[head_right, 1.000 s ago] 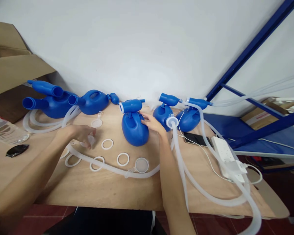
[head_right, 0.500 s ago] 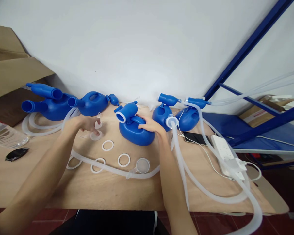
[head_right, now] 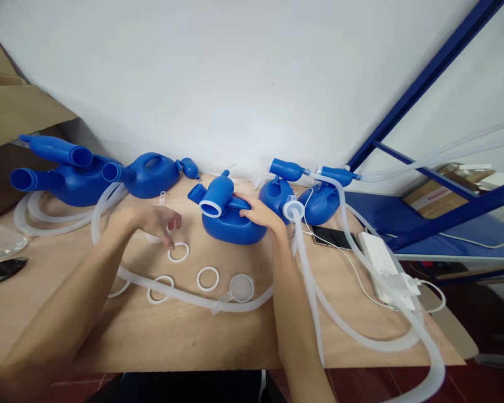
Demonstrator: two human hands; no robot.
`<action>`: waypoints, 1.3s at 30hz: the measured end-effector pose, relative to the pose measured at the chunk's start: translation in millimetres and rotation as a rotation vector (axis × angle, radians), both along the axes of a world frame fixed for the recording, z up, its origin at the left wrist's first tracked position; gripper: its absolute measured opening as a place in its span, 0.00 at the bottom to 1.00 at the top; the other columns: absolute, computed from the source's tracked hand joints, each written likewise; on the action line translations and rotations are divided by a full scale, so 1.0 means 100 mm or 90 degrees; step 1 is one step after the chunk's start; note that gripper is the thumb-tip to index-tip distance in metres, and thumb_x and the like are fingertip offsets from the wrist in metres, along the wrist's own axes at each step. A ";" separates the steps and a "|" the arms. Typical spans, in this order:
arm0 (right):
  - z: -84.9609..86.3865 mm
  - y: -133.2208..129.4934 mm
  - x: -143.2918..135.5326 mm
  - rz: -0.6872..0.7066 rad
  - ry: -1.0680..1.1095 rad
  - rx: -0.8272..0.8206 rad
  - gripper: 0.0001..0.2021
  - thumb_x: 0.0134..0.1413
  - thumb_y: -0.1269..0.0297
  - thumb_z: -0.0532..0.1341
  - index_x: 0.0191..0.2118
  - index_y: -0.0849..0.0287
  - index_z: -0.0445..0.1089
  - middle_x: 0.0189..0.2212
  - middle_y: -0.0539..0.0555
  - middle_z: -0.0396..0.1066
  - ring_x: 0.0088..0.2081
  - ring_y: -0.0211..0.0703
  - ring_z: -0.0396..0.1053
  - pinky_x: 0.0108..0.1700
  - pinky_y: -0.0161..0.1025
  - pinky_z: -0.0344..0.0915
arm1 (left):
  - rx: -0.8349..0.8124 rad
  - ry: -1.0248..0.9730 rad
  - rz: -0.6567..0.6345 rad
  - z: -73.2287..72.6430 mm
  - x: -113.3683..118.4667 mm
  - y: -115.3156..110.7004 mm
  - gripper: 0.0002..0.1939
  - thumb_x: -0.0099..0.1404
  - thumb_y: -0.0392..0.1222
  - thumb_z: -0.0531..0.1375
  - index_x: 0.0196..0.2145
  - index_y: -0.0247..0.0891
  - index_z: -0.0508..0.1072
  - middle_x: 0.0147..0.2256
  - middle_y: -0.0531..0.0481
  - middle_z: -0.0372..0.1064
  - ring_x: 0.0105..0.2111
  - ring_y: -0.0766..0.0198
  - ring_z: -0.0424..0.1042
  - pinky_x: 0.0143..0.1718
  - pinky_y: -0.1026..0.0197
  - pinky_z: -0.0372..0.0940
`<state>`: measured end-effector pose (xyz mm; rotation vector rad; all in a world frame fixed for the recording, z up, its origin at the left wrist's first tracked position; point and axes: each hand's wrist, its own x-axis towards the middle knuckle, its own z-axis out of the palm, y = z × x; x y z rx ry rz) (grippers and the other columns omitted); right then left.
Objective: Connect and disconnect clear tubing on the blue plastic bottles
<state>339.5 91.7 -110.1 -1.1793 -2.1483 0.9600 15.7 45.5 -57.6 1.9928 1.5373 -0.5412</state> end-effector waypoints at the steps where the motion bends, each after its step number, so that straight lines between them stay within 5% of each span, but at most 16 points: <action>1: 0.00 0.00 0.00 0.002 0.009 0.003 0.38 0.48 0.71 0.62 0.68 0.54 0.69 0.70 0.52 0.64 0.72 0.58 0.60 0.76 0.54 0.50 | 0.007 0.047 -0.010 -0.03 0.14 -0.04 0.46 0.32 0.61 0.77 0.51 0.43 0.79 0.53 0.37 0.78 0.47 0.38 0.78 0.43 0.50 0.74; 6: -0.02 -0.01 0.00 0.001 0.031 0.014 0.35 0.48 0.71 0.62 0.65 0.51 0.73 0.68 0.50 0.68 0.70 0.58 0.62 0.75 0.55 0.52 | 0.017 0.111 -0.018 -0.34 0.68 -0.14 0.33 0.27 0.49 0.80 0.36 0.42 0.83 0.40 0.34 0.82 0.41 0.29 0.79 0.41 0.39 0.74; 10: -0.04 -0.01 0.00 -0.001 0.032 0.019 0.34 0.48 0.70 0.62 0.63 0.50 0.74 0.65 0.49 0.71 0.69 0.58 0.64 0.75 0.55 0.54 | 0.034 0.072 -0.011 -0.49 0.70 -0.10 0.25 0.26 0.40 0.78 0.28 0.39 0.80 0.33 0.34 0.80 0.38 0.26 0.79 0.38 0.37 0.73; 15: -0.06 -0.02 0.01 -0.006 0.041 0.051 0.33 0.47 0.70 0.62 0.62 0.48 0.75 0.64 0.47 0.73 0.67 0.57 0.67 0.74 0.55 0.56 | 0.081 -0.079 -0.002 -0.20 0.15 0.04 0.25 0.40 0.48 0.72 0.40 0.41 0.80 0.40 0.40 0.81 0.38 0.40 0.79 0.38 0.47 0.73; 20: -0.08 -0.04 0.00 0.008 0.041 0.078 0.29 0.48 0.71 0.63 0.58 0.52 0.78 0.61 0.52 0.75 0.64 0.58 0.71 0.71 0.56 0.60 | 0.268 -0.316 0.055 0.19 -0.39 0.09 0.32 0.55 0.58 0.66 0.55 0.41 0.75 0.51 0.41 0.78 0.50 0.44 0.75 0.47 0.51 0.72; 24: -0.11 -0.06 -0.04 0.011 0.052 0.097 0.25 0.50 0.69 0.65 0.56 0.55 0.78 0.58 0.55 0.77 0.61 0.58 0.73 0.69 0.56 0.63 | 0.327 -0.513 0.055 0.18 -0.31 0.07 0.33 0.58 0.58 0.68 0.56 0.37 0.77 0.53 0.43 0.78 0.51 0.47 0.74 0.49 0.52 0.72; 29: -0.15 -0.06 -0.05 -0.008 0.053 0.112 0.23 0.52 0.67 0.66 0.56 0.54 0.79 0.58 0.55 0.78 0.61 0.57 0.73 0.69 0.55 0.64 | 0.282 -0.524 0.032 0.10 -0.13 0.07 0.36 0.56 0.61 0.71 0.55 0.34 0.79 0.52 0.42 0.79 0.47 0.49 0.76 0.49 0.50 0.73; 39: -0.15 -0.08 -0.05 -0.015 0.046 0.122 0.25 0.50 0.69 0.65 0.56 0.53 0.79 0.57 0.54 0.78 0.61 0.59 0.74 0.68 0.55 0.64 | 0.257 -0.529 -0.020 0.11 -0.06 0.06 0.33 0.57 0.60 0.69 0.56 0.40 0.78 0.58 0.45 0.76 0.55 0.49 0.75 0.59 0.49 0.70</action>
